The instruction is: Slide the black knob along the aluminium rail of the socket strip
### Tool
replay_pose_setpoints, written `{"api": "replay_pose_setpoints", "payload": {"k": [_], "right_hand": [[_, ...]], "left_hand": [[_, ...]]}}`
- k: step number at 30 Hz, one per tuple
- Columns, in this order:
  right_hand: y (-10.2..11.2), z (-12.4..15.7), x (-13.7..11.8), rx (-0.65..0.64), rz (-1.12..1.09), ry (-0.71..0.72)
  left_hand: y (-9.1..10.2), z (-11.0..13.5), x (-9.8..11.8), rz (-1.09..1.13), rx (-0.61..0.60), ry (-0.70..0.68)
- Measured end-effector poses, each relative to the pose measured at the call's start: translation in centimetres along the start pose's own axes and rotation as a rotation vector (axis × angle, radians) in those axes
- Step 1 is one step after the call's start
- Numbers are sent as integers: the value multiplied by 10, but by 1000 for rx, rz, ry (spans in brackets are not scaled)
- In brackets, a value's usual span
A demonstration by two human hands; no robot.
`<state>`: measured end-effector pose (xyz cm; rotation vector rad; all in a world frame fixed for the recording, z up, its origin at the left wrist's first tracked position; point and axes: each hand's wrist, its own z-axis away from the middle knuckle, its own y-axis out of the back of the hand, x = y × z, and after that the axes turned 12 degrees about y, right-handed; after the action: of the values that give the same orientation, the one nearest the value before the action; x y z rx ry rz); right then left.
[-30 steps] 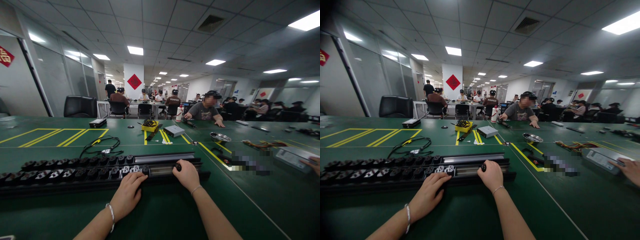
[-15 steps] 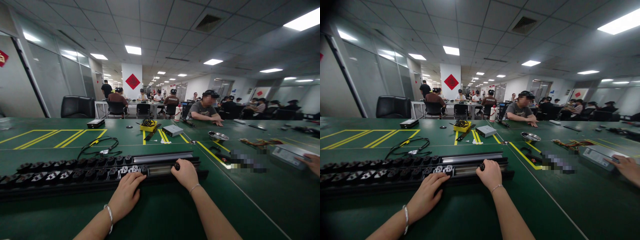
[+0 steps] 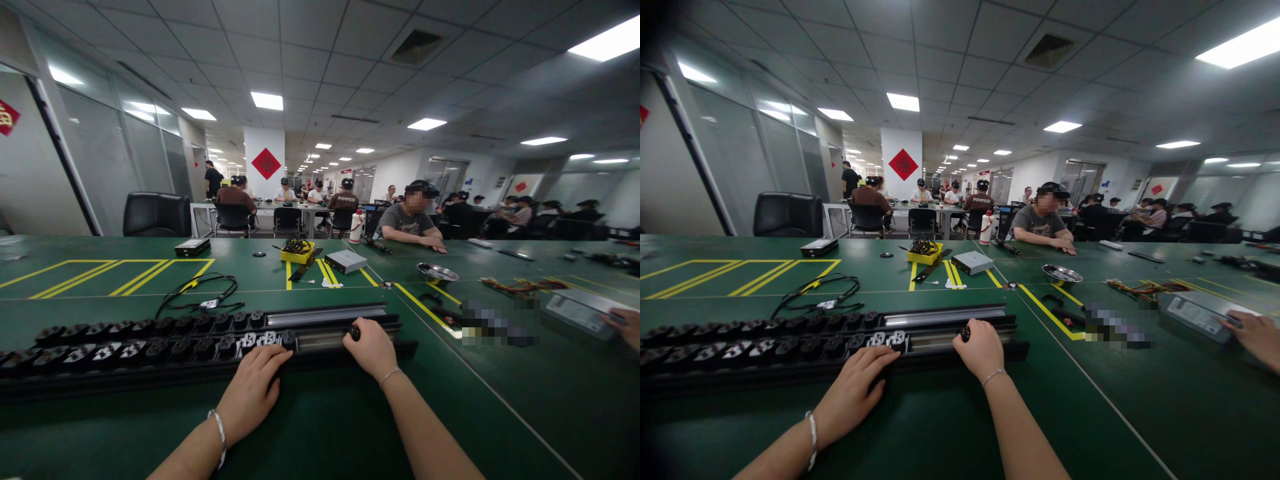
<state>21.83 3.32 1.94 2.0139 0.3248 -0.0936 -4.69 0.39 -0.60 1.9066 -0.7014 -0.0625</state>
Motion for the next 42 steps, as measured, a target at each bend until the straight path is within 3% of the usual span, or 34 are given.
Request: {"api": "replay_pose_setpoints", "payload": {"k": [15, 42], "right_hand": [[6, 0, 0, -57, -26, -14], [2, -1, 4, -49, -52, -18]], "left_hand": [[2, 0, 3, 13, -6, 6], [1, 1, 1, 22, 6, 6]]}}
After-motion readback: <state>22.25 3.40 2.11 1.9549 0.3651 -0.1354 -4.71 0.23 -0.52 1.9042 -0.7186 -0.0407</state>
